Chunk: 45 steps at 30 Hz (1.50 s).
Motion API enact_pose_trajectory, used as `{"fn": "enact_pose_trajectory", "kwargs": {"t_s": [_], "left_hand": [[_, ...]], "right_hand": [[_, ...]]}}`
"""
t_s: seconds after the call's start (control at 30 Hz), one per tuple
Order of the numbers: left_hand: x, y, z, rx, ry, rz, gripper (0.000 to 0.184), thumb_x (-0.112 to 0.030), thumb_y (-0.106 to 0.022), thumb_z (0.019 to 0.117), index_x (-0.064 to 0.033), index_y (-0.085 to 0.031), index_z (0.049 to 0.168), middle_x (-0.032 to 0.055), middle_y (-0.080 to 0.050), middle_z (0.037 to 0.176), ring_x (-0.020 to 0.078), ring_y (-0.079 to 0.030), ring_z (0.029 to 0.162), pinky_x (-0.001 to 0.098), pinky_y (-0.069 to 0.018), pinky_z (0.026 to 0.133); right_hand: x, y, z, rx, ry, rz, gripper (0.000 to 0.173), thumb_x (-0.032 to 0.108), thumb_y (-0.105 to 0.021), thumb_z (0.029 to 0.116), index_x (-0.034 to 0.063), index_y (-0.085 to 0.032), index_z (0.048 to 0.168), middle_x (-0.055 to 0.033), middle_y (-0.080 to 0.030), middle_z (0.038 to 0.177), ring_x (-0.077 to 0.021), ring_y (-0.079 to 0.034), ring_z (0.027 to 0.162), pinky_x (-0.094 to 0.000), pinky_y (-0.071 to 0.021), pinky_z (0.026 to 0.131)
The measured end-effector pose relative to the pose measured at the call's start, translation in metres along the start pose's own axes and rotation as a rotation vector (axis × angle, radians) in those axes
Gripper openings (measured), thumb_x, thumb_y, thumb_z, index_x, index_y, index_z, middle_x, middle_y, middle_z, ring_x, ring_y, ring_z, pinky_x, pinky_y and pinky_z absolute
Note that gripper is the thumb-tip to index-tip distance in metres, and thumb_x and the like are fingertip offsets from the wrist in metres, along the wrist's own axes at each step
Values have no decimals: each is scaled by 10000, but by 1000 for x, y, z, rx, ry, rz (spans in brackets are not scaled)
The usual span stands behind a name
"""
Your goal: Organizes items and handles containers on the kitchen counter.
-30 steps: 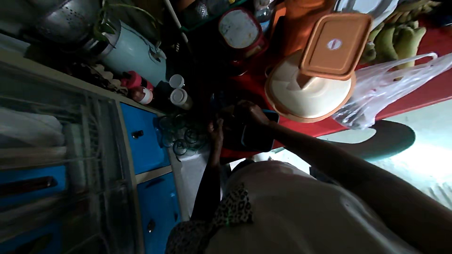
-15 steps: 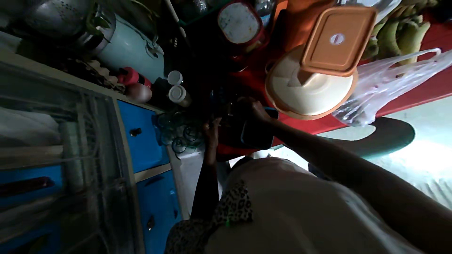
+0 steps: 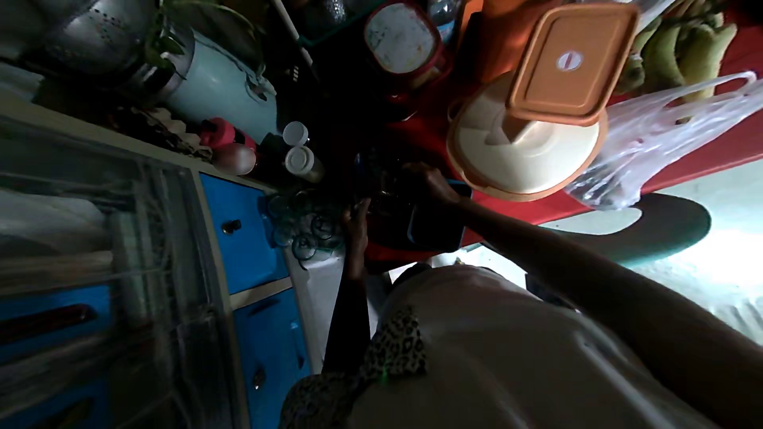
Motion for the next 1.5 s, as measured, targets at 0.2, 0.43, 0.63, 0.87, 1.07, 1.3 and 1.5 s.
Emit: {"fn": "enact_pose_trajectory", "kwargs": {"t_s": [0.2, 0.43, 0.63, 0.87, 1.07, 1.3, 1.5], "left_hand": [[-2, -1, -3, 94, -56, 95, 268, -198, -580, 1041, 8, -628, 1206, 106, -640, 1079, 121, -593, 910, 335, -525, 841], [0, 12, -1, 93, -58, 67, 258, -240, -584, 1044, -36, -636, 1192, 37, -636, 981, 53, -563, 800, 264, -515, 756], [1, 4, 2, 71, -97, 27, 157, -153, -617, 1014, 1, -648, 1020, 8, -601, 856, 21, -547, 743, 226, -502, 722], [-4, -1, 4, 50, -143, 40, 153, -98, -587, 1017, 50, -623, 1032, 24, -590, 854, 16, -547, 750, 221, -502, 744], [-12, 17, 2, 108, -124, 126, 250, -188, -622, 1020, 24, -641, 1150, 86, -659, 982, 85, -608, 828, 291, -540, 791], [-12, 2, 0, 124, -104, 147, 242, -130, -614, 1016, 46, -627, 1182, 129, -649, 1040, 110, -595, 881, 307, -525, 827], [-6, 15, 2, 144, -161, 142, 248, -195, -622, 1018, -7, -652, 1176, 81, -665, 999, 94, -612, 830, 305, -547, 778]], "right_hand": [[12, -8, -3, 76, -129, 58, 198, 20, -693, 910, -99, -704, 1068, -286, -690, 1081, -428, -677, 1016, -554, -539, 936], [-6, -5, -2, 38, -53, -16, 213, 19, -663, 935, -91, -704, 1112, -274, -694, 1139, -425, -675, 1089, -530, -534, 985], [-3, -4, -1, 67, 64, -7, 167, 32, -700, 901, -30, -742, 1051, -217, -721, 1084, -390, -682, 1059, -529, -537, 972], [13, -5, 2, 66, -51, 24, 182, 33, -713, 896, -84, -721, 1035, -272, -698, 1071, -423, -675, 1043, -544, -537, 955], [-15, -5, -1, 35, 78, -66, 148, 21, -673, 921, -37, -736, 1042, -216, -723, 1106, -391, -689, 1074, -519, -545, 976], [5, -9, -3, 67, -20, 26, 110, -23, -684, 901, -70, -719, 994, -242, -703, 1034, -399, -678, 1002, -518, -551, 929], [-5, -5, -5, 43, -27, -19, 187, 22, -645, 949, -76, -720, 1090, -252, -700, 1166, -407, -670, 1122, -510, -524, 1016]]}}
Point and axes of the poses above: each hand's wrist, its own z-axis towards the middle knuckle, its own y-axis out of the back of the hand, x = y × z, the point moved 2 cm from there along z, towards the middle knuckle
